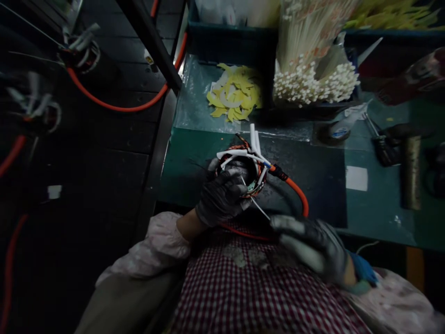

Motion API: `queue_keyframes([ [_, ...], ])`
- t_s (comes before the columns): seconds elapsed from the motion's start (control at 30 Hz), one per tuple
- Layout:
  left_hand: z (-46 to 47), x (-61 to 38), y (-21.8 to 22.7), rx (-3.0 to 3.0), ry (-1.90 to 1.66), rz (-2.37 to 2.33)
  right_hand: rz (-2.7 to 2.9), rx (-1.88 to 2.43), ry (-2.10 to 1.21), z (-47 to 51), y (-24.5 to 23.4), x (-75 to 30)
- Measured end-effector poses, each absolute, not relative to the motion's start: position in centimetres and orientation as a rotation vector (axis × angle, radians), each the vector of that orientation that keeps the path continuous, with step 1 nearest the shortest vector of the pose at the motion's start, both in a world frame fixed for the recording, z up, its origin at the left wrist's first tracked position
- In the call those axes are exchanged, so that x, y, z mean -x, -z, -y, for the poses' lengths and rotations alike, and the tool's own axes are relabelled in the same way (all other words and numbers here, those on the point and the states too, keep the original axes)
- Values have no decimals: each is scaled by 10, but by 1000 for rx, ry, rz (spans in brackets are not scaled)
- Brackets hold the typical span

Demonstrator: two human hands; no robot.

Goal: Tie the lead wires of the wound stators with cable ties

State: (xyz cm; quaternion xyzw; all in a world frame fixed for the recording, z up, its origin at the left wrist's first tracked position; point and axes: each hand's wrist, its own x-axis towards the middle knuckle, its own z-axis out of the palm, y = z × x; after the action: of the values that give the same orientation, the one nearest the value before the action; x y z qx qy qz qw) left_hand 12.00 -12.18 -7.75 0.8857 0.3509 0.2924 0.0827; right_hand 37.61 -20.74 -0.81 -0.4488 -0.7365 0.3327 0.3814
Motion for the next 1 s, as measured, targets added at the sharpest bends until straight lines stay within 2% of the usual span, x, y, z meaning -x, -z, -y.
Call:
queue_keyframes([
  [0.07, 119, -120, 77, -2691, -879, -1044, 1889, 1119, -739, 184, 18, -367],
  [0.3, 116, -122, 72, -2590, -894, -962, 2110, 1475, -519, 132, 25, -345],
  [0.4, 115, -122, 69, -2575, -906, -940, 1992, 1372, -680, 125, 20, -342],
  [0.53, 114, -121, 68, -2566, -830, -910, 1609, 1277, -1072, 117, 9, -350],
  [0.7, 115, -119, 71, -2562, -844, -927, 1684, 1130, -1482, 112, -3, -361],
  [0.77, 115, -119, 70, -2545, -905, -892, 1705, 1132, -1504, 113, -4, -361],
  [1.0, 110, -126, 60, -2537, -1094, -837, 1553, 1289, -1283, 116, -1, -360],
])
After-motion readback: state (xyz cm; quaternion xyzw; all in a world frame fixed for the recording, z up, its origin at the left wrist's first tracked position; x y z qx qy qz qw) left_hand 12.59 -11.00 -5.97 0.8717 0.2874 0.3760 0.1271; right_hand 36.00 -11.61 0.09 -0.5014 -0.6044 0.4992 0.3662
